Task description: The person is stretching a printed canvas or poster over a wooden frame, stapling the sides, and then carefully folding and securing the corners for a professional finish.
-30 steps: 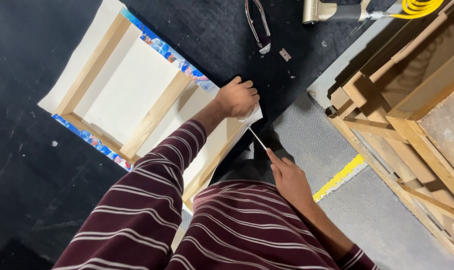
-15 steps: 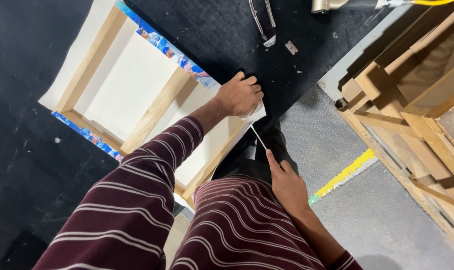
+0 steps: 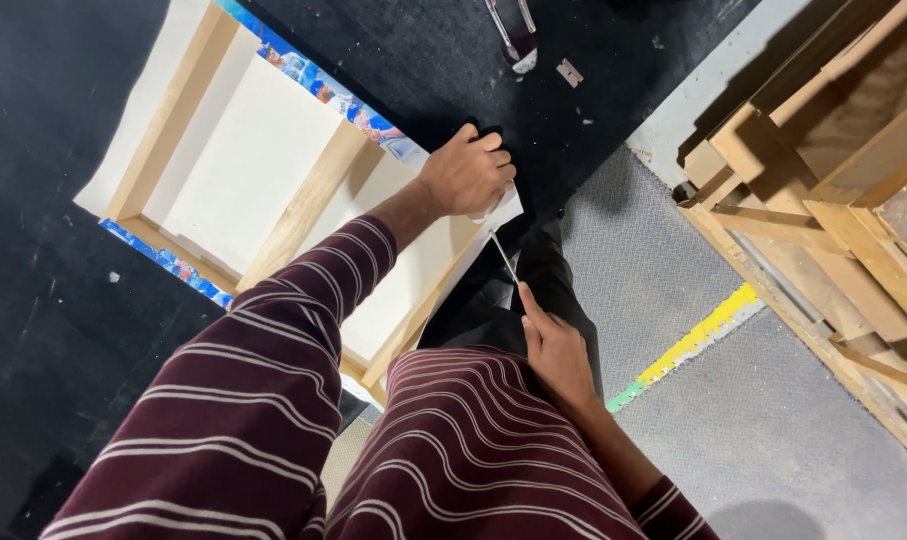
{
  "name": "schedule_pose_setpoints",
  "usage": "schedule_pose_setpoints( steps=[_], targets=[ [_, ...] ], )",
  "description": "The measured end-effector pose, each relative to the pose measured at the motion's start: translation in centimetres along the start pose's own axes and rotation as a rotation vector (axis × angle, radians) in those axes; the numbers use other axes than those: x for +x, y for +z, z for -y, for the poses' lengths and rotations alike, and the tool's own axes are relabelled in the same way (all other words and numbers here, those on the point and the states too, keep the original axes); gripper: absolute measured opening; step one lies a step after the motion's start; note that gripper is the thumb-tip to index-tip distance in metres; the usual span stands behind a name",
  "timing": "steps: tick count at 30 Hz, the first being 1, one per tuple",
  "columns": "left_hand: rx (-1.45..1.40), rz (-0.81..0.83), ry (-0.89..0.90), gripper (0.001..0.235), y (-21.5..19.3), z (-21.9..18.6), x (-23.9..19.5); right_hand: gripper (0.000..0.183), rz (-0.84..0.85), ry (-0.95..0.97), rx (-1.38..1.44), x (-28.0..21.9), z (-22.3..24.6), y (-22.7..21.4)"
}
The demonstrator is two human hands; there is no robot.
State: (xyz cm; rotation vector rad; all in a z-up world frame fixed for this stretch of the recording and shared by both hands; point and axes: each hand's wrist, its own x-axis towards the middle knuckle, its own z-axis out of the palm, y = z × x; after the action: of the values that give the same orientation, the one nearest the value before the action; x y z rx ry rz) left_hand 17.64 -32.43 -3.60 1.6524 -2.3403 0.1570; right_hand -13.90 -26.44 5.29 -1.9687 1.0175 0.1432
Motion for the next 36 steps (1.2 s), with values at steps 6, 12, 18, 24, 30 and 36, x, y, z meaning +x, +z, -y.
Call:
schedule_pose_setpoints(
  steps=[6, 12, 18, 24, 30, 36],
  targets=[
    [0.023, 0.043, 0.012, 0.03, 0.4, 0.1, -0.2, 0.055, -0.066, -0.032, -0.317, -0.6, 2.6, -1.3],
    [0.024, 0.064, 0.009, 0.031, 0.5, 0.1, -0.3, 0.054, 0.014, 0.095, 0.2, -0.5, 1.3, 0.1],
    [0.025, 0.098, 0.0, 0.031, 0.2, 0.0, -0.3, 0.053, 0.014, 0.093, 0.28, -0.2, 0.2, 0.4],
    [0.039, 0.12, 0.006, 0.031, 0.8, 0.1, -0.4, 0.051, -0.112, -0.042, -0.031, 0.3, -1.3, 1.0],
    [0.035, 0.151, -0.022, 0.032, 0.2, 0.0, -0.3, 0.053, -0.384, -0.383, -0.438, 3.0, -8.8, 4.0],
    [0.017, 0.185, -0.035, 0.033, 0.2, 0.0, -0.3, 0.047, -0.256, -0.352, -0.013, 3.3, -6.7, 2.6]
  ],
)
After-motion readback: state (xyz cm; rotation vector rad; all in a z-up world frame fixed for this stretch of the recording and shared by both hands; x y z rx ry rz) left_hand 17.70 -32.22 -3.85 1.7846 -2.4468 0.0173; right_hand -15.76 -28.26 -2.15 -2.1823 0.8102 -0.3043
